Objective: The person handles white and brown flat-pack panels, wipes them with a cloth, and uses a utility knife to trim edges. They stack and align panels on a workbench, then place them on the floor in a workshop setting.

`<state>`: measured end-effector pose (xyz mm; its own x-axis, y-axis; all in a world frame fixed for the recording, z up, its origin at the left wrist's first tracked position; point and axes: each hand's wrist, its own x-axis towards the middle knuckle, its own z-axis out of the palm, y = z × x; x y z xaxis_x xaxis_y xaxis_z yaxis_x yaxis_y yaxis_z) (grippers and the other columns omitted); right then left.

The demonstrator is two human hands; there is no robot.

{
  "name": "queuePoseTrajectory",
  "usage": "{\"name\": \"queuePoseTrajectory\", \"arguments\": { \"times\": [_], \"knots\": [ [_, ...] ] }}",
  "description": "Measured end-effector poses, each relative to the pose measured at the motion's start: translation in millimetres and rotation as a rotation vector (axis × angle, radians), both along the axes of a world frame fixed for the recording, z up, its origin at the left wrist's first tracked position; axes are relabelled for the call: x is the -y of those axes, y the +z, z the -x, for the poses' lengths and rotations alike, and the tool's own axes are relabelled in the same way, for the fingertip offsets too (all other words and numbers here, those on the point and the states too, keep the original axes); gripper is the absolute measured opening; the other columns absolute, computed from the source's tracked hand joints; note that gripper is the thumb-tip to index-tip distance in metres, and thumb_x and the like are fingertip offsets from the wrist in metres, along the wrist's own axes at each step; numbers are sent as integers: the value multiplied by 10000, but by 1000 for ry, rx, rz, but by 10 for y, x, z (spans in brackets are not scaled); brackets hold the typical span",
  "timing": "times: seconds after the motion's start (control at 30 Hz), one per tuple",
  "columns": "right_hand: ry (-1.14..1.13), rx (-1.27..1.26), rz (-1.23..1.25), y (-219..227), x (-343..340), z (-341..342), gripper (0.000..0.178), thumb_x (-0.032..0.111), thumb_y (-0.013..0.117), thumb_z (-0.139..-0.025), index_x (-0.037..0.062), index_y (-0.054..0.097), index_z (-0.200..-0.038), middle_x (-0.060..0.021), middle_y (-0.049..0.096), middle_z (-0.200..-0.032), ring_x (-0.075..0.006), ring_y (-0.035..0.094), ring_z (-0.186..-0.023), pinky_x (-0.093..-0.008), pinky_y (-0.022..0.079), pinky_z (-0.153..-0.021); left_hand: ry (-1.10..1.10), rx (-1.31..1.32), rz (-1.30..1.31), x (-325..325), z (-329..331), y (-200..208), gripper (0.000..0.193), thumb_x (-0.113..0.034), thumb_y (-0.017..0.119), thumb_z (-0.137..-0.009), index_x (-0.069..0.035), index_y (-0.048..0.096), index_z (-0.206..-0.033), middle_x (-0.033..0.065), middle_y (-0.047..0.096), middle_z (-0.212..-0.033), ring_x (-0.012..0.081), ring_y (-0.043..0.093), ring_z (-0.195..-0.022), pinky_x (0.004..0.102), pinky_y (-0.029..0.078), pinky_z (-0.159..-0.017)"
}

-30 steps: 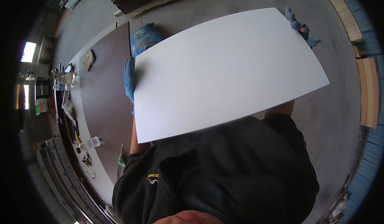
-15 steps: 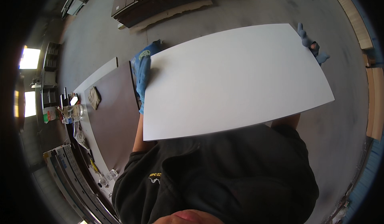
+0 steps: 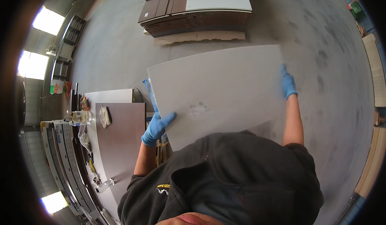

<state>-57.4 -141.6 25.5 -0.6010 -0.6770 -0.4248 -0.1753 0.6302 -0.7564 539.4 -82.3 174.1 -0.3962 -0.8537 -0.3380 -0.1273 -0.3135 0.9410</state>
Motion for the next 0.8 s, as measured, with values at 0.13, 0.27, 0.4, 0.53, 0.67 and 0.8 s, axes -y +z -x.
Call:
{"name": "queuePoseTrajectory", "arguments": {
  "times": [0.13,0.27,0.4,0.53,0.67,0.8],
  "knots": [
    [443,-284,-501,-157,894,-340,838,692,489,-989,-12,622,-1423,-225,640,-1437,-386,586,-1352,-429,456,-1113,285,-13,-608,696,-7,-609,503,-298,683,-1031,68,598,-1366,122,706,-1219,189,686,-996,334,574,-905],
    [709,-403,-862,-221,1421,-574,810,656,450,-1008,3,583,-1469,-226,559,-1528,-417,503,-1435,-482,394,-1181,298,-207,-679,1126,-52,-1319,512,-349,695,-1015,7,608,-1373,125,717,-1218,186,726,-1029,300,594,-891],
    [999,-476,-1101,-217,1815,-632,803,641,403,-1026,31,520,-1535,-199,443,-1634,-394,394,-1523,-493,268,-1260,143,-462,-1021,1893,-311,-1714,467,-332,688,-1023,20,631,-1323,126,745,-1145,207,755,-940,305,628,-811],
    [1008,-476,-1178,-304,2460,-514,776,621,396,-1032,44,522,-1535,-185,442,-1637,-376,393,-1526,-482,272,-1261,185,-367,-1092,2602,-248,-1995,451,-300,697,-1016,36,629,-1308,138,746,-1141,209,759,-905,325,640,-797],
    [1022,-527,-1274,-460,3247,-61,754,608,387,-1037,57,531,-1531,-172,450,-1634,-362,400,-1525,-468,281,-1260,135,-403,-1063,3418,62,-2315,440,-289,679,-1027,46,628,-1309,132,740,-1154,203,754,-922,325,638,-817],
    [987,-526,-1229,-514,4070,400,758,611,395,-1032,45,548,-1512,-185,468,-1618,-363,418,-1514,-455,300,-1251,80,-266,-939,4481,418,-2343,384,-264,668,-1038,35,665,-1278,108,742,-1140,175,742,-929,301,610,-806]
  ]
}}
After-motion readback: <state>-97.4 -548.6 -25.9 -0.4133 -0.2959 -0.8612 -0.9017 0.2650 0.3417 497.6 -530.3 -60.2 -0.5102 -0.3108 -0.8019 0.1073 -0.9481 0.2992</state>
